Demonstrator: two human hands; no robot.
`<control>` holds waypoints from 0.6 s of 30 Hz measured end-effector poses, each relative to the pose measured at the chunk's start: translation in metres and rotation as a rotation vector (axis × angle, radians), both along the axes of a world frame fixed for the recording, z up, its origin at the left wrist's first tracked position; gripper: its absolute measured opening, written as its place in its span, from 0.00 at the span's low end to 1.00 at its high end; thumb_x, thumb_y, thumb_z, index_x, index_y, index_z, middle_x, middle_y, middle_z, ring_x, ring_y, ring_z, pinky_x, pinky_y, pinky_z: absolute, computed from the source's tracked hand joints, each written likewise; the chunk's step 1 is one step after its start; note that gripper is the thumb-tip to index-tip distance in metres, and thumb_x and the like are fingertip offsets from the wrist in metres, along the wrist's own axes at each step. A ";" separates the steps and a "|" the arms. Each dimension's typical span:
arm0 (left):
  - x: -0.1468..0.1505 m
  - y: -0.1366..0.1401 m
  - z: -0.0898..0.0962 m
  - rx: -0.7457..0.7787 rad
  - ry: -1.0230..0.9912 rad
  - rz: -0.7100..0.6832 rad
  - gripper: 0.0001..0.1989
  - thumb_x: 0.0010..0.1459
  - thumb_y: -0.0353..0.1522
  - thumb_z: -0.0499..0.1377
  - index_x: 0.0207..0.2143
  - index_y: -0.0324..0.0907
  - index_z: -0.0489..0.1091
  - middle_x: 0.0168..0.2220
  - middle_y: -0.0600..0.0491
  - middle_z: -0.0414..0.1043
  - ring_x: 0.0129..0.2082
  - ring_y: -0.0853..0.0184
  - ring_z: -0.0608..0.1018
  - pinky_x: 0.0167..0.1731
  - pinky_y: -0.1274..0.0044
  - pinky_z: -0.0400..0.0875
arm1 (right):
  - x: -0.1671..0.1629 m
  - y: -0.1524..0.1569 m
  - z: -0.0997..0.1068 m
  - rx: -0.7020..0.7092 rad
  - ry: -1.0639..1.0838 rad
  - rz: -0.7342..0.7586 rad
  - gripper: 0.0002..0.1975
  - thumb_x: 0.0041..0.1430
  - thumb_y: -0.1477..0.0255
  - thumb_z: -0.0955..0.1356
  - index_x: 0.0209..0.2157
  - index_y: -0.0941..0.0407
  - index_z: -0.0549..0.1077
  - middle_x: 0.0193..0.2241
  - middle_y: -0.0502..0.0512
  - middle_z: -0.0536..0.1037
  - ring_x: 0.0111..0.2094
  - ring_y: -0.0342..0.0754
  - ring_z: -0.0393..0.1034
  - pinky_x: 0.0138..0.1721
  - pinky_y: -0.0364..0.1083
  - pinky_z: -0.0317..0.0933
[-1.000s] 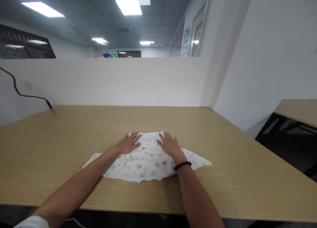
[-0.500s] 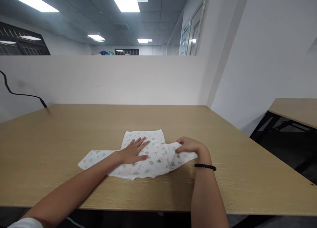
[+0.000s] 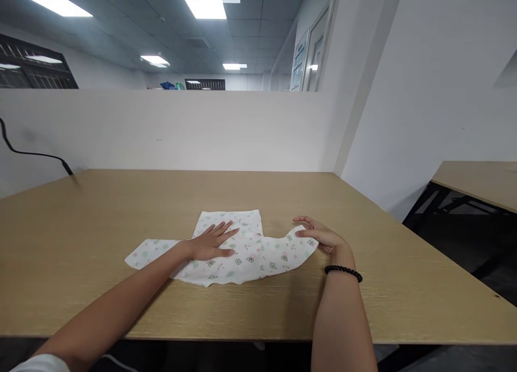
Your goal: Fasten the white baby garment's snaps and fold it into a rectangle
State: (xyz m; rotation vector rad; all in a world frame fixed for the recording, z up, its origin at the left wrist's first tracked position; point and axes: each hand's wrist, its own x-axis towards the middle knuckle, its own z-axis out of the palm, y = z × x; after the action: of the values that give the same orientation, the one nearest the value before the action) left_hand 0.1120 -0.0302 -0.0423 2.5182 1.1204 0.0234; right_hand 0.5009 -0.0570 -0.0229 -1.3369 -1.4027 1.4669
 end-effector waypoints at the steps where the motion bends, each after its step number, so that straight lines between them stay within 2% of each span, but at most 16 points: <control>1: 0.000 0.000 0.001 0.002 -0.006 -0.007 0.42 0.58 0.61 0.45 0.69 0.54 0.41 0.70 0.50 0.28 0.69 0.48 0.36 0.63 0.53 0.36 | 0.001 0.000 -0.003 -0.025 0.015 -0.006 0.32 0.44 0.69 0.76 0.52 0.52 0.67 0.34 0.50 0.76 0.32 0.47 0.73 0.30 0.43 0.65; 4: 0.002 0.000 0.002 0.010 -0.016 -0.034 0.42 0.58 0.61 0.46 0.69 0.55 0.40 0.70 0.50 0.28 0.69 0.49 0.35 0.63 0.52 0.35 | 0.001 -0.001 -0.007 -0.059 0.043 -0.028 0.33 0.44 0.71 0.75 0.54 0.51 0.65 0.36 0.51 0.76 0.34 0.48 0.74 0.32 0.45 0.67; 10: 0.005 -0.001 -0.001 0.009 0.010 -0.018 0.42 0.58 0.60 0.46 0.69 0.54 0.42 0.70 0.50 0.28 0.69 0.49 0.34 0.63 0.52 0.32 | -0.015 -0.005 0.012 0.072 0.145 -0.078 0.38 0.45 0.70 0.74 0.58 0.51 0.61 0.29 0.47 0.74 0.28 0.47 0.72 0.29 0.44 0.66; 14: 0.006 -0.002 0.000 0.014 0.003 -0.018 0.42 0.58 0.61 0.45 0.69 0.54 0.42 0.70 0.49 0.27 0.69 0.49 0.34 0.63 0.52 0.31 | -0.048 0.004 0.016 0.152 0.264 0.001 0.40 0.43 0.69 0.75 0.59 0.51 0.60 0.27 0.45 0.74 0.26 0.45 0.71 0.29 0.43 0.64; 18: 0.006 -0.001 -0.001 0.011 -0.003 -0.017 0.42 0.58 0.61 0.46 0.68 0.54 0.44 0.70 0.49 0.29 0.69 0.50 0.34 0.63 0.52 0.32 | -0.093 0.012 0.007 0.137 0.431 0.100 0.34 0.42 0.72 0.76 0.53 0.52 0.65 0.30 0.46 0.76 0.25 0.41 0.71 0.26 0.39 0.63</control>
State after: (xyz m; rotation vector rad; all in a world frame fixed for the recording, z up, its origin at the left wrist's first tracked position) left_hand 0.1176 -0.0316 -0.0429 2.5366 1.1003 0.0282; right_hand 0.4077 -0.0447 -0.0156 -0.8129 -1.2696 1.5778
